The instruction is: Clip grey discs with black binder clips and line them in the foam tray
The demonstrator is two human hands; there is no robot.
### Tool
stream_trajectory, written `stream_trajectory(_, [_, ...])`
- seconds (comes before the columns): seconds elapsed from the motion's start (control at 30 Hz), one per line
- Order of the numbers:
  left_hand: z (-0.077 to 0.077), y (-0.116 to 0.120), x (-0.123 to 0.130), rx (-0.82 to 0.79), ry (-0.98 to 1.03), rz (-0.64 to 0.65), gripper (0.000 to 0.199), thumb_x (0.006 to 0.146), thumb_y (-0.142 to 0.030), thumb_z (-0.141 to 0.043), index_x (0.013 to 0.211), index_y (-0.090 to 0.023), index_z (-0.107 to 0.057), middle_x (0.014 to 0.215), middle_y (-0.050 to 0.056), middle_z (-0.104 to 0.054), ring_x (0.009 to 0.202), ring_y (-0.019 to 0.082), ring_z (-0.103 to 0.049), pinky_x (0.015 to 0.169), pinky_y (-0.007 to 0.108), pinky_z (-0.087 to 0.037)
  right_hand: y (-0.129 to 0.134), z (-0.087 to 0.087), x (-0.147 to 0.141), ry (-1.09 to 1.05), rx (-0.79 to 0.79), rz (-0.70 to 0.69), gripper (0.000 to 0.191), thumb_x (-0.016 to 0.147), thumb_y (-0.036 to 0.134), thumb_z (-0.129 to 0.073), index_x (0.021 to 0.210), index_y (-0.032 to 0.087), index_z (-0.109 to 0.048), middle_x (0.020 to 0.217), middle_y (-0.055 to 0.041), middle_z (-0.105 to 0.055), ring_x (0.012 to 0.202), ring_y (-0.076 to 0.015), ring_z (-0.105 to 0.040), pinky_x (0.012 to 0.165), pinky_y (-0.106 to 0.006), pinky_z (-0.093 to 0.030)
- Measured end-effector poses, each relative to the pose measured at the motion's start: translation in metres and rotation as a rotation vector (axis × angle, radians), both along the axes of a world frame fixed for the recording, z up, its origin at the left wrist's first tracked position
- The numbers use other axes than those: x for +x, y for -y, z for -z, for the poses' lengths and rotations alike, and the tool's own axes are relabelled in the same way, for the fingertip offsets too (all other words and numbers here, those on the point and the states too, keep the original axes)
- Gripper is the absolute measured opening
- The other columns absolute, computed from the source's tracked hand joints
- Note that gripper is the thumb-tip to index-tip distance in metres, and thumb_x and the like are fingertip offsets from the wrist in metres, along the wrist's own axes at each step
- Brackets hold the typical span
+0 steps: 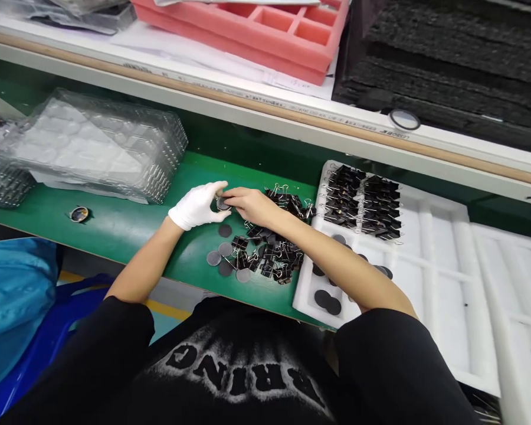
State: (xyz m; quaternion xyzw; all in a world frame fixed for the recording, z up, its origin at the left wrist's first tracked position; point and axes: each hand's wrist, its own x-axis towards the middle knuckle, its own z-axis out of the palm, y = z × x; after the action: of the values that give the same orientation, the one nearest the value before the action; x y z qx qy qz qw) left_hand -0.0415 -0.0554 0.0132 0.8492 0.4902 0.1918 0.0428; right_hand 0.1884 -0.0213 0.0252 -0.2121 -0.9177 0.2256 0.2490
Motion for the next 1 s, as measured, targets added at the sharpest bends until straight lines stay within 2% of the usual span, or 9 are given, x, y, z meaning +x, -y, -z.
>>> stream_trajectory(0.07, [0.000,0.001,0.003,0.003,-0.008,0.013,0.073,0.090,-0.041,-0.074,0.153,-0.012,-0.054,0.124,0.016,-0.077,0.111,0.034,-0.076,0.096,0.044,-0.058,0.008,-0.004,-0.005,-0.051,-0.126,0.138,0.037,0.089,0.009,-0.060,0.116,0.022,-0.082,0.137,-0.0108,-0.077,0.128,-0.0301,-0.073,0.110,-0.051,-0.062])
stream_trajectory(0.17, [-0.002,0.003,0.006,-0.012,-0.021,0.038,0.081,0.091,-0.045,-0.074,0.160,-0.013,-0.047,0.118,0.014,-0.078,0.106,0.033,-0.075,0.093,0.045,-0.056,0.013,-0.012,-0.013,-0.096,-0.535,0.353,0.042,0.088,0.022,-0.077,0.130,0.019,-0.073,0.115,-0.0108,-0.083,0.096,-0.0252,-0.080,0.090,-0.046,-0.069])
stream_trajectory(0.23, [-0.004,0.006,0.007,-0.007,-0.012,0.035,0.088,0.089,-0.052,-0.076,0.162,-0.014,-0.046,0.123,0.015,-0.077,0.111,0.034,-0.073,0.097,0.046,-0.054,0.011,-0.018,-0.012,-0.103,-0.801,0.416,0.039,0.086,0.023,-0.084,0.123,0.017,-0.074,0.095,-0.0079,-0.083,0.078,-0.0201,-0.077,0.081,-0.040,-0.070])
stream_trajectory(0.3, [-0.006,0.009,0.012,-0.005,0.019,0.004,0.077,0.092,-0.057,-0.072,0.155,-0.017,-0.055,0.127,0.015,-0.075,0.116,0.034,-0.071,0.100,0.046,-0.052,0.006,-0.026,-0.004,-0.172,-0.962,0.489,0.021,0.086,0.018,-0.085,0.106,0.017,-0.077,0.087,-0.0070,-0.082,0.076,-0.0174,-0.075,0.079,-0.035,-0.070])
stream_trajectory(0.4, [-0.008,0.016,0.029,-0.097,0.016,0.015,0.045,0.104,-0.057,-0.054,0.123,-0.021,-0.074,0.109,0.011,-0.078,0.103,0.029,-0.073,0.097,0.044,-0.050,0.000,-0.038,0.014,-0.350,-1.099,0.656,0.009,0.090,0.013,-0.082,0.089,0.018,-0.074,0.094,-0.0075,-0.083,0.083,-0.0161,-0.078,0.086,-0.035,-0.070])
stream_trajectory(0.6, [-0.003,0.022,0.062,-0.234,-0.115,0.178,0.044,0.108,-0.050,-0.046,0.089,-0.022,-0.074,0.092,0.008,-0.078,0.087,0.026,-0.073,0.088,0.041,-0.046,-0.005,-0.054,0.039,-0.475,-1.156,0.687,0.019,0.096,0.008,-0.069,0.106,0.023,-0.073,0.098,-0.0042,-0.081,0.094,-0.0180,-0.079,0.101,-0.049,-0.068])
stream_trajectory(0.67, [-0.004,0.017,0.059,-0.225,-0.046,0.062,0.045,0.108,-0.047,-0.044,0.085,-0.022,-0.073,0.088,0.008,-0.077,0.085,0.025,-0.072,0.084,0.039,-0.046,-0.005,-0.057,0.039,-0.480,-1.194,0.679,0.020,0.096,0.004,-0.064,0.101,0.022,-0.071,0.094,-0.0037,-0.079,0.093,-0.0171,-0.079,0.102,-0.046,-0.068])
stream_trajectory(0.83, [-0.014,-0.005,0.039,-0.233,0.030,-0.471,0.050,0.108,-0.047,-0.035,0.087,-0.024,-0.074,0.086,0.012,-0.077,0.085,0.030,-0.072,0.072,0.039,-0.044,-0.005,-0.060,0.029,-0.498,-1.318,0.685,0.021,0.095,-0.002,-0.061,0.094,0.019,-0.064,0.086,-0.0036,-0.076,0.084,-0.0146,-0.080,0.097,-0.035,-0.067])
stream_trajectory(1.0, [-0.023,-0.020,0.032,-0.297,-0.107,-0.538,0.046,0.104,-0.049,-0.042,0.090,-0.022,-0.076,0.097,0.017,-0.080,0.095,0.035,-0.074,0.077,0.042,-0.048,-0.006,-0.058,0.023,-0.437,-1.296,0.674,0.024,0.089,-0.003,-0.070,0.101,0.018,-0.071,0.087,-0.0036,-0.077,0.080,-0.0149,-0.078,0.083,-0.031,-0.068])
